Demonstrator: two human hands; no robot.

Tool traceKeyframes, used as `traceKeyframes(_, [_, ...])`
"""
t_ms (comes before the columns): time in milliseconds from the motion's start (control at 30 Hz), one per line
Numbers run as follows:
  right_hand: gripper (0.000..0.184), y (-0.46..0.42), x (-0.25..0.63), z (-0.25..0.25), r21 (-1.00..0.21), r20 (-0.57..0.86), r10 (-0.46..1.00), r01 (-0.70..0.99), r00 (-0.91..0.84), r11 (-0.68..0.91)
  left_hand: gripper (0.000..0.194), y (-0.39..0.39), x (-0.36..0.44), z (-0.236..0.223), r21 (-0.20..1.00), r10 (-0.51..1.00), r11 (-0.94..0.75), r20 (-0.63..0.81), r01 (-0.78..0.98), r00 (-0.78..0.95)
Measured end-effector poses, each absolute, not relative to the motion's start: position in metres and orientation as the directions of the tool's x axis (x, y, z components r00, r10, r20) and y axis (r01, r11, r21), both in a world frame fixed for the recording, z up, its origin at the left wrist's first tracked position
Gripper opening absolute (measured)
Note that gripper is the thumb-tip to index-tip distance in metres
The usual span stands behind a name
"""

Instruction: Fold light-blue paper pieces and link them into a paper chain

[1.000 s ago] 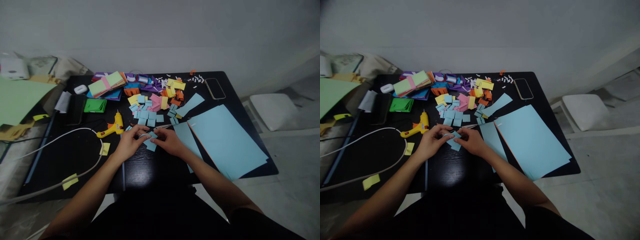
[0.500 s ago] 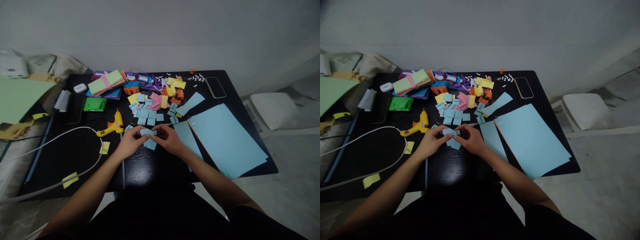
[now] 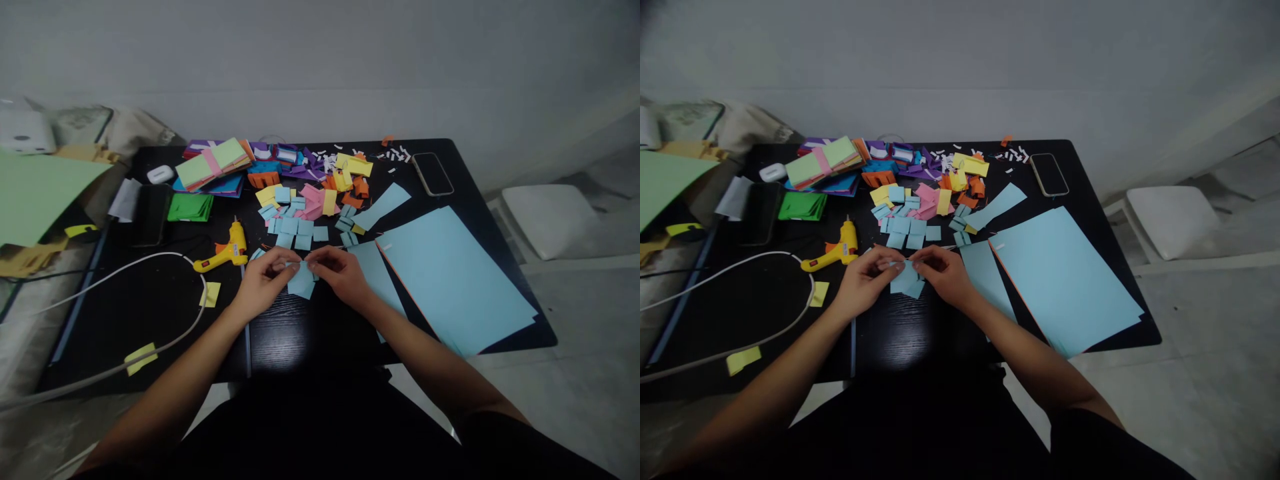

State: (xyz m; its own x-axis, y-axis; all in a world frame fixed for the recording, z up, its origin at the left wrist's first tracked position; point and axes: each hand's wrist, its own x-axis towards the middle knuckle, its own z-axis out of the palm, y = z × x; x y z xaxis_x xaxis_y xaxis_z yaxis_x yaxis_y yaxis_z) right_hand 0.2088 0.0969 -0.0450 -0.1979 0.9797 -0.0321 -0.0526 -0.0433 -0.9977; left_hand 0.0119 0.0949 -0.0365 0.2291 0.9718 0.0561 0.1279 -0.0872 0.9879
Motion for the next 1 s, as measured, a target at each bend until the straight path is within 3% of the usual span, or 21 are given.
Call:
traceKeyframes(200, [0.012, 0.096, 0.211, -0.042, -0.998, -0.030, 0.984, -0.045, -0.176, -0.038, 0.013, 0.095, 0.008, -0.035, 0.971, 0.965, -0.123, 0.069, 0.204, 0.255])
traceKeyframes(467, [0.028, 0.093, 0.208, -0.041, -0.992, -0.071, 0.982, -0.090, -0.175, -0.088, 0.018, 0.091, 0.004, -0.033, 0.922, 0.927, -0.265, 0.163, 0.282, 0.337])
traceKeyframes(667, [0.034, 0.093, 0.207, -0.045, -0.992, -0.056, 0.988, -0.100, -0.141, -0.071, 0.020, 0.092, 0.013, -0.034, 0.927, 0.975, -0.186, 0.134, 0.326, 0.177])
traceKeyframes(1000, [0.034, 0.094, 0.207, -0.046, -0.994, -0.095, 0.981, -0.037, -0.170, -0.103, 0.018, 0.093, 0.013, -0.033, 0.930, 0.974, -0.175, 0.117, 0.322, 0.193])
